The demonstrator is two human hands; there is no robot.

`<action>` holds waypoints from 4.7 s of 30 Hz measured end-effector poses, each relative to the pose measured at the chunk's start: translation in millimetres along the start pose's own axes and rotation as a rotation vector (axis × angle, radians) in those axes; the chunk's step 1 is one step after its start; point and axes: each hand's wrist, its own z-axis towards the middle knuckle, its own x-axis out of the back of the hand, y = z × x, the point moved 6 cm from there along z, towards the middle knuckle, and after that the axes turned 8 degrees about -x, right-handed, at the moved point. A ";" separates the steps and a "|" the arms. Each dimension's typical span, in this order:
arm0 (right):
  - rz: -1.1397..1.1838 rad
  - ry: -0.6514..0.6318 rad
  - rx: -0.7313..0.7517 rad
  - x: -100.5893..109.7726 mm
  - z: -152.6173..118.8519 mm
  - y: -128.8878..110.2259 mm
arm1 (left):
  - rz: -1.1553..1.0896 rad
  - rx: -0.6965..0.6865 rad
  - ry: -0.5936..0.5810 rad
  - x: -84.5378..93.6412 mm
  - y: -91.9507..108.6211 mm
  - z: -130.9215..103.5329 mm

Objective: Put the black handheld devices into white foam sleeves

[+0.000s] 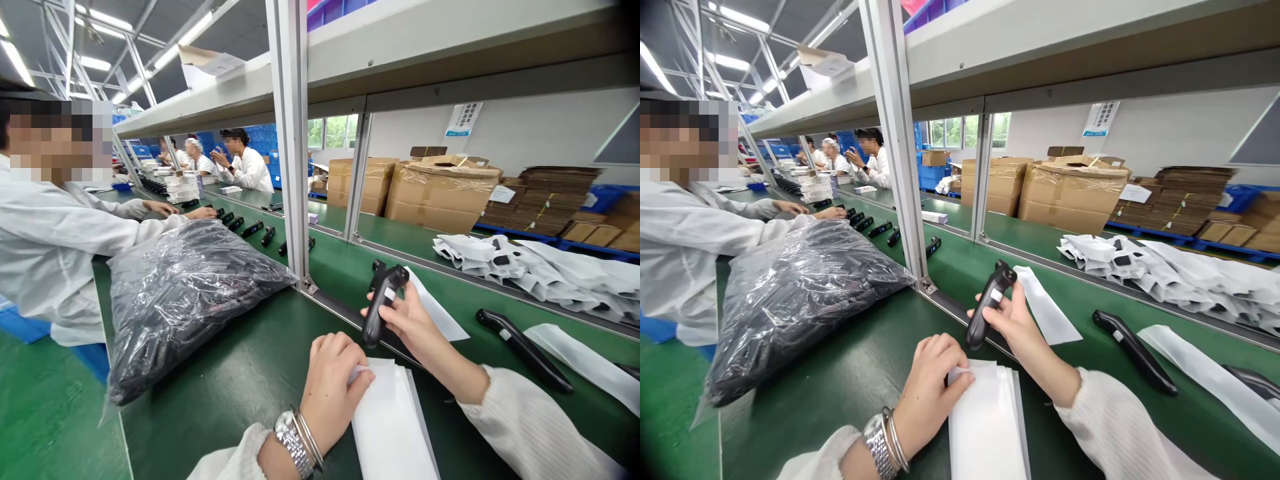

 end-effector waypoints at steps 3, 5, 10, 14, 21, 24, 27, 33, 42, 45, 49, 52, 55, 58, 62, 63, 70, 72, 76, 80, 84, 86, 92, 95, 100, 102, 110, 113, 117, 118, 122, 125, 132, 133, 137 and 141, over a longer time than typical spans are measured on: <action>0.010 -0.039 -0.010 5.7 -24.6 10.7 | -0.076 0.031 0.040 1.9 0.1 0.8; -0.014 -0.067 -0.002 4.5 -32.9 18.0 | -0.150 0.053 0.046 1.5 1.5 0.8; -0.294 -0.147 0.012 -13.0 -48.5 23.1 | -0.373 0.073 0.127 5.8 8.1 -1.4; -0.356 -0.342 -0.073 -35.4 -63.6 30.7 | -0.451 0.136 0.261 13.0 3.7 -3.1; -0.498 -0.156 -0.071 -13.9 -28.8 9.7 | -0.462 0.261 0.366 13.7 -20.4 0.5; -0.689 0.093 0.154 11.0 15.4 -40.7 | -0.449 0.265 0.337 8.4 -26.7 0.7; -0.783 0.252 0.302 31.8 60.8 -82.0 | -0.429 0.279 0.252 -0.5 -29.5 -1.2; -0.798 0.268 0.397 42.8 90.7 -74.2 | -0.397 0.273 0.195 -5.7 -29.1 -1.8; -0.756 -0.115 0.085 11.3 -3.1 35.6 | -0.312 0.287 0.138 -11.1 -30.7 -4.8; -0.771 -0.149 0.064 9.1 -12.4 42.4 | -0.302 0.287 0.114 -12.9 -30.1 -5.9; -0.808 -0.116 0.100 10.1 -10.8 39.9 | -0.300 0.286 0.096 -13.6 -29.3 -5.4; -0.825 -0.112 0.102 10.3 -10.7 40.3 | -0.304 0.280 0.082 -14.1 -28.3 -5.0; -0.829 -0.126 0.097 8.9 -12.3 41.4 | -0.298 0.268 0.081 -14.1 -27.5 -5.3; -0.847 -0.142 0.102 7.3 -13.8 42.4 | -0.292 0.273 0.088 -14.0 -27.4 -6.4; -0.896 -0.147 0.092 8.4 -13.0 46.2 | -0.295 0.295 0.079 -14.9 -26.5 -8.0; -0.902 -0.152 0.095 8.5 -12.7 47.0 | -0.295 0.301 0.074 -15.2 -26.2 -8.3; -0.930 -0.157 0.120 6.2 -15.1 45.1 | -0.289 0.320 0.057 -16.0 -24.9 -8.9; -0.932 -0.162 0.118 5.5 -16.0 44.9 | -0.289 0.325 0.054 -16.2 -25.0 -9.6; -0.952 -0.188 0.097 6.2 -14.5 49.5 | -0.290 0.325 0.050 -16.0 -25.7 -10.9; -0.965 -0.208 0.086 7.1 -13.3 52.7 | -0.294 0.325 0.039 -16.5 -27.1 -11.3; -0.972 -0.198 0.093 6.9 -14.5 50.8 | -0.289 0.318 0.040 -17.1 -26.5 -11.6; -0.970 -0.195 0.103 6.6 -14.7 49.7 | -0.284 0.320 0.038 -17.5 -26.2 -11.7; -0.957 -0.178 0.139 7.3 -13.3 48.5 | -0.279 0.305 0.025 -18.4 -26.4 -9.6; -0.958 -0.168 0.141 7.1 -13.5 47.7 | -0.283 0.303 0.021 -18.3 -26.5 -8.6; -0.961 -0.157 0.153 5.9 -12.9 44.8 | -0.282 0.298 0.018 -17.8 -24.6 -7.6; -0.959 -0.157 0.160 5.8 -12.6 44.0 | -0.280 0.296 0.016 -17.7 -23.8 -7.6; -0.940 -0.141 0.157 6.3 -14.8 40.8 | -0.265 0.277 0.002 -17.2 -23.3 -5.3; -0.942 -0.129 0.159 5.9 -15.4 38.9 | -0.264 0.272 -0.002 -17.6 -23.6 -4.5; -0.944 -0.122 0.174 5.5 -15.3 37.4 | -0.258 0.263 -0.002 -17.5 -22.8 -4.5; -0.945 -0.122 0.178 5.6 -15.2 37.2 | -0.256 0.262 -0.004 -17.6 -22.6 -4.7; -0.945 -0.121 0.192 6.0 -15.0 36.5 | -0.248 0.247 -0.005 -18.3 -22.6 -4.4; -0.951 -0.124 0.202 5.6 -14.9 35.9 | -0.239 0.232 -0.008 -18.5 -21.9 -3.2; -0.926 -0.138 0.203 6.4 -13.4 37.6 | 0.004 0.254 -0.095 -13.8 -17.8 -5.4; -0.927 -0.139 0.203 6.4 -14.0 38.4 | 0.040 0.249 -0.118 -13.8 -17.3 -5.9; -0.924 -0.123 0.197 6.3 -15.8 39.2 | 0.061 0.204 -0.191 -16.5 -15.1 -5.1; -1.103 0.117 0.261 19.5 -2.5 23.6 | 0.056 0.172 -0.198 -16.3 -13.3 -2.8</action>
